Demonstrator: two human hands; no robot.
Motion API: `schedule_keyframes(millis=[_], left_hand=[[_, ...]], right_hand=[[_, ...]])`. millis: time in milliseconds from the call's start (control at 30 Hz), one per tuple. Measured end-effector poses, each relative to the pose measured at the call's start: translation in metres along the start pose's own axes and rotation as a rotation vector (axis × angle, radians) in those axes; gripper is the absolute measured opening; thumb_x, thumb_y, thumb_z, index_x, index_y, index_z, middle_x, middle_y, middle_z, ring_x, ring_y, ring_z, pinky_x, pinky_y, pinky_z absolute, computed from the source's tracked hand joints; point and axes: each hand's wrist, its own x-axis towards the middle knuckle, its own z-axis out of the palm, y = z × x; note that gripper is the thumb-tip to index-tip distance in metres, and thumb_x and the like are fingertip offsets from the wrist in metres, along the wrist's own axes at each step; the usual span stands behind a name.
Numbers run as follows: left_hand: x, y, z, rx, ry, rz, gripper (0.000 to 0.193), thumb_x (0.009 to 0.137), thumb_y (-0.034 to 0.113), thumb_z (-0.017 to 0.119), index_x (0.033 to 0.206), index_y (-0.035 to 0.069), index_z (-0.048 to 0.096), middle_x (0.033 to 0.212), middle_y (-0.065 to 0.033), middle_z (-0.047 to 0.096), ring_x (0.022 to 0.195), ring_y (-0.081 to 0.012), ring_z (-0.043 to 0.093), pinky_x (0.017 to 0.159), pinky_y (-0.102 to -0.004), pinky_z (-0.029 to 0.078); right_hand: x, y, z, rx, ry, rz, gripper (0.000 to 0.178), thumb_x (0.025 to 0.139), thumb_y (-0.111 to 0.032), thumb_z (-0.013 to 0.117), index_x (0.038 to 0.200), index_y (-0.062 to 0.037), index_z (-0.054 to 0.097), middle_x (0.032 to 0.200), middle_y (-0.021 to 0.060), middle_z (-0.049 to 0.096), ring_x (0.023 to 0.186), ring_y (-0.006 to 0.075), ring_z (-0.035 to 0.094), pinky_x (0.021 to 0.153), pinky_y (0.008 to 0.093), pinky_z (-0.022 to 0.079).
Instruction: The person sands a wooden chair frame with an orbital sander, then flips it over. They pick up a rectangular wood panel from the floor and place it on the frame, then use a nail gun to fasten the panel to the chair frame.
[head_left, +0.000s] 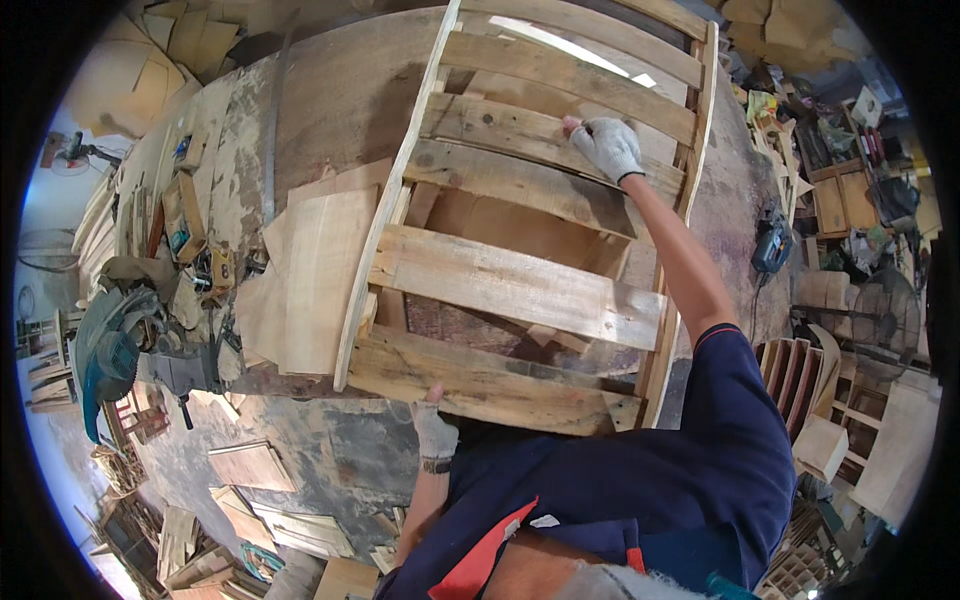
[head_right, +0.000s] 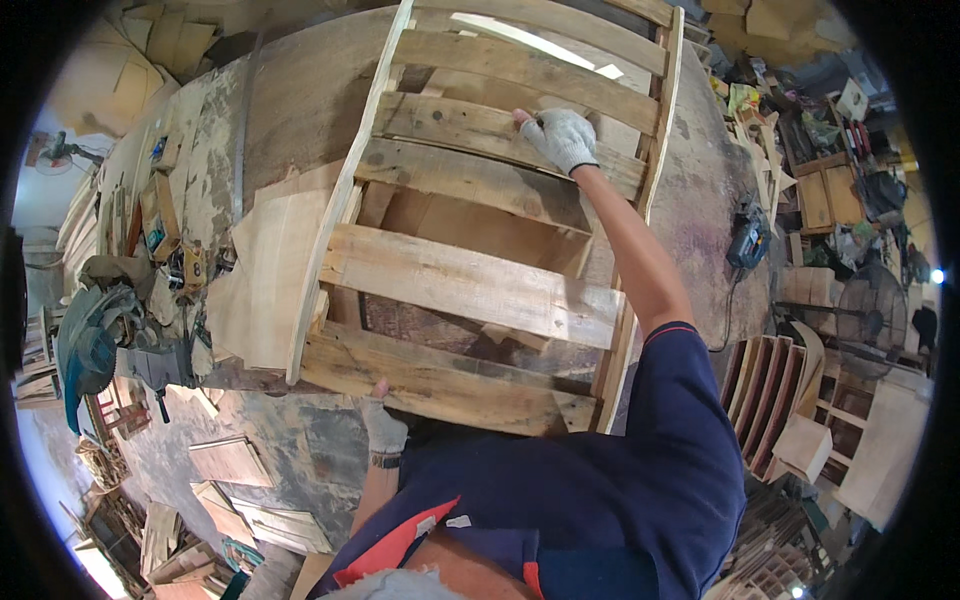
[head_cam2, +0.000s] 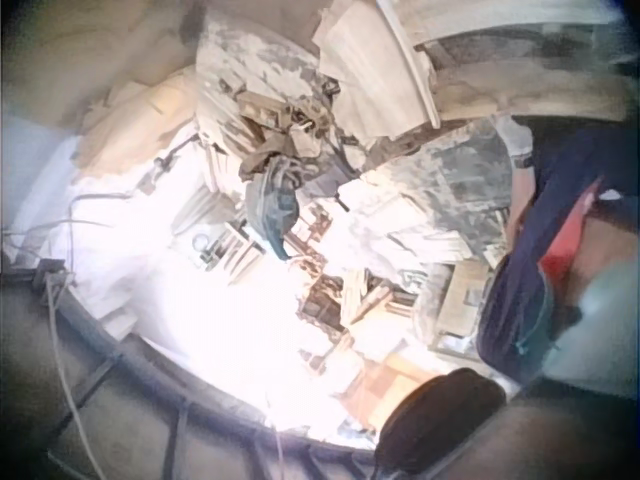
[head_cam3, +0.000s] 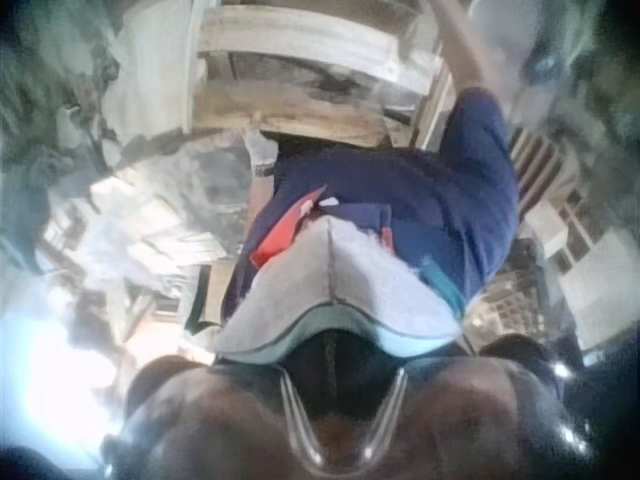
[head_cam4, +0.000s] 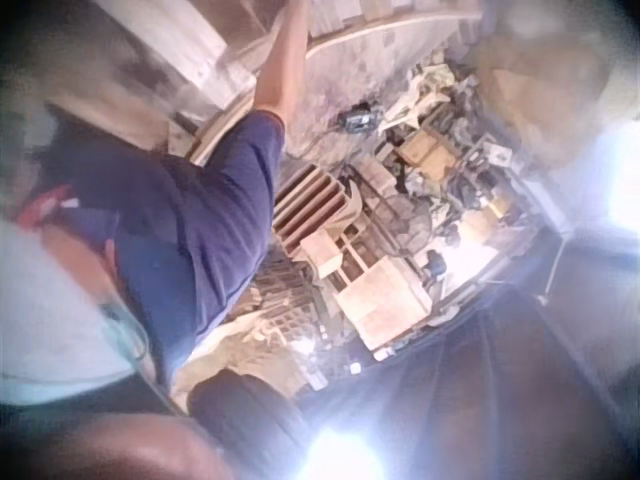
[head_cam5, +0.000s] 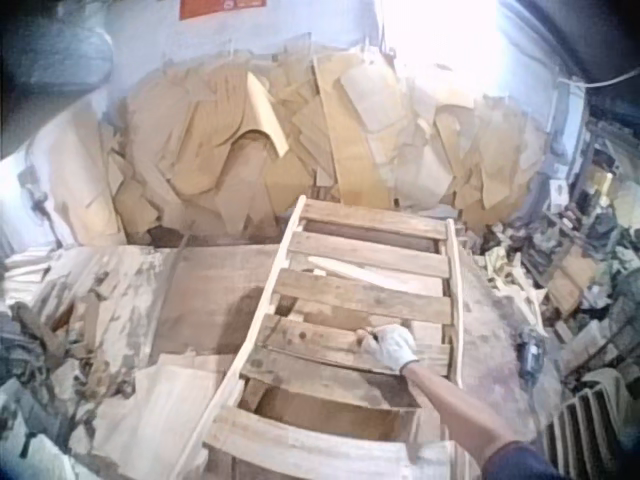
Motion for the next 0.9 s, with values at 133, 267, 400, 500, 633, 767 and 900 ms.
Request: schedule_keyframes(millis=[133,267,400,500,633,767,900], left_hand=[[0.050,-0.005,-0.041,0.163,-0.171,0.135,0.050,0.081,-0.006,0.069,0.128,0.009,0.067,0.134,-0.0140,0.059,0.124,-0.0309,0.056,0.107,-0.0412,0.047],[0.065,-0.004,-0.056,1.026,-0.316,0.703,0.044,0.089,0.005,0.069,0.132,0.007,0.062,0.130,-0.0137,0.060,0.125,-0.0310,0.054,0.108,-0.0438,0.044],[0.047,0.013,-0.033,0.885,-0.219,0.322,0.049,0.092,0.015,0.076,0.134,0.002,0.057,0.133,-0.0145,0.059,0.123,-0.0251,0.054,0.107,-0.0380,0.043],[0.037,0.032,-0.002,0.490,-0.135,0.055,0.055,0.090,0.023,0.081,0.130,-0.005,0.057,0.125,-0.0097,0.064,0.114,-0.0178,0.058,0.101,-0.0327,0.046],[0.028,0.071,0.019,0.622,-0.203,-0.085,0.057,0.088,0.027,0.083,0.128,-0.005,0.059,0.117,-0.0112,0.068,0.110,-0.0180,0.061,0.098,-0.0320,0.048],[0.011,0.121,0.004,0.985,-0.431,-0.026,0.056,0.086,0.030,0.085,0.123,-0.006,0.064,0.114,-0.0175,0.072,0.106,-0.0207,0.065,0.094,-0.0314,0.049],[0.008,0.190,-0.045,0.897,-0.371,-0.278,0.028,0.096,0.025,0.072,0.102,-0.002,0.069,0.089,-0.0098,0.075,0.073,-0.0144,0.072,0.061,-0.0275,0.056]], right_hand=[[0.024,-0.018,0.026,-0.048,0.003,-0.028,0.069,0.100,-0.065,0.042,0.081,-0.0084,0.077,0.078,0.0226,0.070,0.078,0.0415,0.069,0.073,0.0507,0.053],[0.024,-0.018,0.051,-0.105,0.028,-0.016,0.069,0.101,-0.063,0.041,0.076,-0.0073,0.074,0.075,0.0215,0.069,0.076,0.0420,0.069,0.072,0.0515,0.052],[0.023,-0.012,0.061,-0.070,0.030,0.027,0.066,0.102,-0.060,0.041,0.079,-0.0078,0.075,0.079,0.0216,0.070,0.078,0.0429,0.069,0.073,0.0512,0.052],[0.018,-0.014,0.052,0.002,0.097,-0.081,0.040,0.103,-0.041,0.052,0.104,-0.0069,0.072,0.095,0.0219,0.071,0.087,0.0437,0.067,0.076,0.0504,0.051],[-0.024,-0.038,0.025,0.030,0.107,-0.118,0.049,0.099,-0.043,0.059,0.132,-0.0068,0.060,0.121,0.0220,0.065,0.112,0.0417,0.060,0.093,0.0486,0.048],[-0.114,-0.082,0.008,0.069,0.134,-0.220,0.048,0.100,-0.041,0.059,0.125,-0.0001,0.060,0.116,0.0252,0.063,0.105,0.0452,0.062,0.088,0.0501,0.050],[-0.197,-0.129,-0.019,0.280,-0.098,-0.328,0.046,0.095,-0.034,0.066,0.128,-0.0022,0.059,0.122,0.0238,0.061,0.116,0.0443,0.058,0.096,0.0483,0.048]])
